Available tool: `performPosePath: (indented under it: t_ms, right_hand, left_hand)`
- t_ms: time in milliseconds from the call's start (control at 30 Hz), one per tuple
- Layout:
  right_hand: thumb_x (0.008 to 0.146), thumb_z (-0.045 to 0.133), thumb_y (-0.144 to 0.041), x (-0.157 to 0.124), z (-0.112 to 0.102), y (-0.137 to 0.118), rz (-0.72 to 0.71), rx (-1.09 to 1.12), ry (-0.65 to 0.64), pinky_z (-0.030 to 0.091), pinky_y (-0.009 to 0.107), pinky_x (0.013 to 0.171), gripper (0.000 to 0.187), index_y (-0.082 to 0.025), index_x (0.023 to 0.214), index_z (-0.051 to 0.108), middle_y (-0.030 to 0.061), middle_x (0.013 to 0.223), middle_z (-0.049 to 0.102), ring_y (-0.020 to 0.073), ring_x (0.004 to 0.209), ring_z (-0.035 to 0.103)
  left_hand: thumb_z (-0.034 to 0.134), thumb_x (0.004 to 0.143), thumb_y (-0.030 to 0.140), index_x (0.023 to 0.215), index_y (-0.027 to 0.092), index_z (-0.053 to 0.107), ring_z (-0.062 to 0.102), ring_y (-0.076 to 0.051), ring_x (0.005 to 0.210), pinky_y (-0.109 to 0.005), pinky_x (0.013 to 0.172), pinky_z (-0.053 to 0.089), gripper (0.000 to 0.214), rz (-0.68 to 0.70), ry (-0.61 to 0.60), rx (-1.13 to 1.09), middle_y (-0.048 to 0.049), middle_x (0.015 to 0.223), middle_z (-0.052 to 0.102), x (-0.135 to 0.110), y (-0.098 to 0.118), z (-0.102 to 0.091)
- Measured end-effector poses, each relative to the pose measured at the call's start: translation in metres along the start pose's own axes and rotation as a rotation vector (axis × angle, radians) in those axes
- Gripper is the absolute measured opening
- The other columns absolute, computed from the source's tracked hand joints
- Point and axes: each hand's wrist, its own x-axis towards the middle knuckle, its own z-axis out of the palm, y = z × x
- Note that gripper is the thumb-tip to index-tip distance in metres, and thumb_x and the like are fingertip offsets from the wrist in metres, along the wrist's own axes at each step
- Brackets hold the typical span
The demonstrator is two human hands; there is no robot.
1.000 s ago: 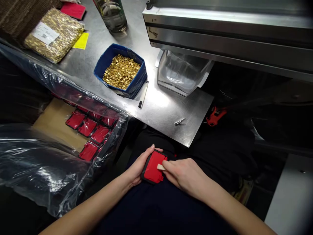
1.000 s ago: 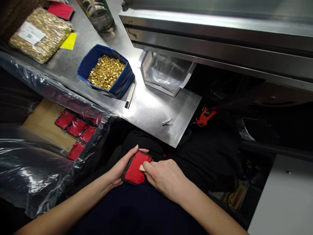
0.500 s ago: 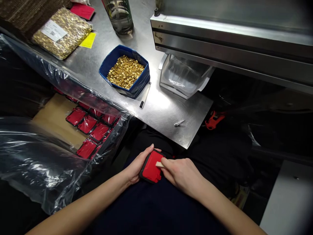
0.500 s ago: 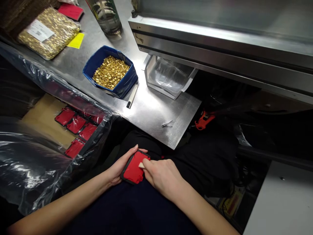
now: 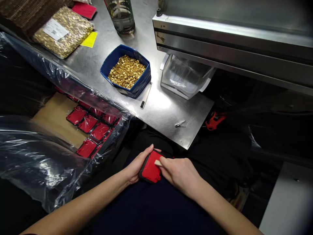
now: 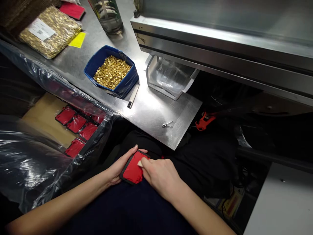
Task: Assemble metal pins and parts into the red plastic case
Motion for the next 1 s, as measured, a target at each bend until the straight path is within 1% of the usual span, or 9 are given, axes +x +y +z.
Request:
performPosePath:
  t_ms: [167, 300, 467, 600, 733, 767, 833, 900, 1000]
  right_hand:
    - [0.108, 0.044, -0.032, 0.001, -0.004, 0.005, -0.078, 0.051, -0.057, 0.020, 0.032, 0.060, 0.013, -0.024, 0.102, 0.053, -0.0038, 0.089, 0.071, 0.0160, 0.074, 0.067]
    - [0.110, 0.041, -0.036, -0.003, -0.006, 0.011, -0.023, 0.080, -0.024, 0.022, 0.032, 0.060, 0.019, -0.024, 0.100, 0.052, -0.0038, 0.086, 0.069, 0.0151, 0.071, 0.064]
    - [0.109, 0.043, -0.037, -0.001, -0.002, 0.008, -0.077, 0.067, -0.035, 0.020, 0.033, 0.060, 0.018, -0.024, 0.098, 0.051, -0.0036, 0.085, 0.069, 0.0158, 0.071, 0.063]
    - [0.110, 0.040, -0.036, -0.001, -0.003, 0.009, -0.003, 0.060, -0.020, 0.021, 0.032, 0.060, 0.020, -0.023, 0.099, 0.051, -0.0029, 0.086, 0.069, 0.0155, 0.071, 0.064]
    - [0.108, 0.044, -0.032, -0.004, -0.004, 0.011, -0.051, 0.049, -0.064, 0.021, 0.032, 0.059, 0.012, -0.025, 0.102, 0.052, -0.0048, 0.086, 0.069, 0.0144, 0.072, 0.064]
    - [0.109, 0.042, -0.034, -0.003, -0.005, 0.011, -0.053, 0.039, -0.058, 0.020, 0.032, 0.059, 0.015, -0.024, 0.101, 0.051, -0.0047, 0.087, 0.069, 0.0146, 0.072, 0.064]
    - [0.110, 0.038, -0.038, 0.000, -0.006, 0.011, -0.018, 0.022, -0.028, 0.019, 0.033, 0.059, 0.022, -0.024, 0.099, 0.050, -0.0036, 0.087, 0.069, 0.0154, 0.071, 0.064]
    - [0.110, 0.039, -0.037, 0.001, -0.007, 0.010, 0.006, 0.022, -0.023, 0.021, 0.033, 0.060, 0.021, -0.023, 0.101, 0.051, -0.0034, 0.087, 0.070, 0.0154, 0.071, 0.064]
    - [0.108, 0.043, -0.033, 0.003, -0.006, 0.008, -0.052, 0.022, -0.046, 0.023, 0.032, 0.060, 0.013, -0.025, 0.102, 0.052, -0.0054, 0.087, 0.069, 0.0142, 0.072, 0.065]
  left_hand:
    - [0.064, 0.093, 0.066, 0.122, 0.014, 0.070, 0.072, -0.023, 0.089, -0.030, 0.078, 0.058, 0.060, 0.015, -0.017, 0.019, -0.0142, 0.106, 0.075, 0.001, 0.001, -0.001]
    - [0.063, 0.093, 0.066, 0.124, 0.015, 0.069, 0.069, -0.020, 0.079, -0.029, 0.069, 0.057, 0.060, -0.026, -0.020, -0.017, -0.0130, 0.102, 0.074, 0.004, -0.001, -0.005]
    - [0.061, 0.094, 0.066, 0.124, 0.013, 0.069, 0.072, -0.025, 0.094, -0.033, 0.083, 0.059, 0.062, 0.008, -0.037, 0.000, -0.0187, 0.112, 0.074, 0.006, -0.003, -0.007]
    - [0.064, 0.092, 0.066, 0.124, 0.014, 0.069, 0.069, -0.020, 0.077, -0.028, 0.069, 0.056, 0.061, -0.011, -0.012, -0.014, -0.0137, 0.100, 0.074, 0.008, -0.002, -0.007]
    - [0.065, 0.091, 0.068, 0.127, 0.013, 0.069, 0.072, -0.025, 0.091, -0.032, 0.078, 0.059, 0.066, 0.009, -0.045, -0.004, -0.0177, 0.110, 0.074, 0.011, -0.002, -0.008]
    - [0.065, 0.090, 0.068, 0.126, 0.013, 0.070, 0.072, -0.025, 0.091, -0.032, 0.078, 0.059, 0.066, 0.016, -0.039, -0.009, -0.0175, 0.109, 0.075, 0.011, -0.001, -0.008]
    - [0.067, 0.090, 0.067, 0.124, 0.013, 0.071, 0.069, -0.021, 0.079, -0.028, 0.070, 0.057, 0.063, 0.011, -0.013, -0.025, -0.0138, 0.098, 0.075, 0.011, -0.001, -0.009]
    - [0.067, 0.090, 0.066, 0.124, 0.014, 0.071, 0.066, -0.018, 0.071, -0.026, 0.063, 0.055, 0.063, -0.008, -0.004, -0.045, -0.0114, 0.094, 0.074, 0.010, -0.001, -0.009]
    - [0.066, 0.090, 0.067, 0.127, 0.014, 0.070, 0.070, -0.021, 0.082, -0.029, 0.073, 0.058, 0.065, 0.010, -0.023, -0.028, -0.0151, 0.104, 0.075, 0.010, -0.001, -0.009]
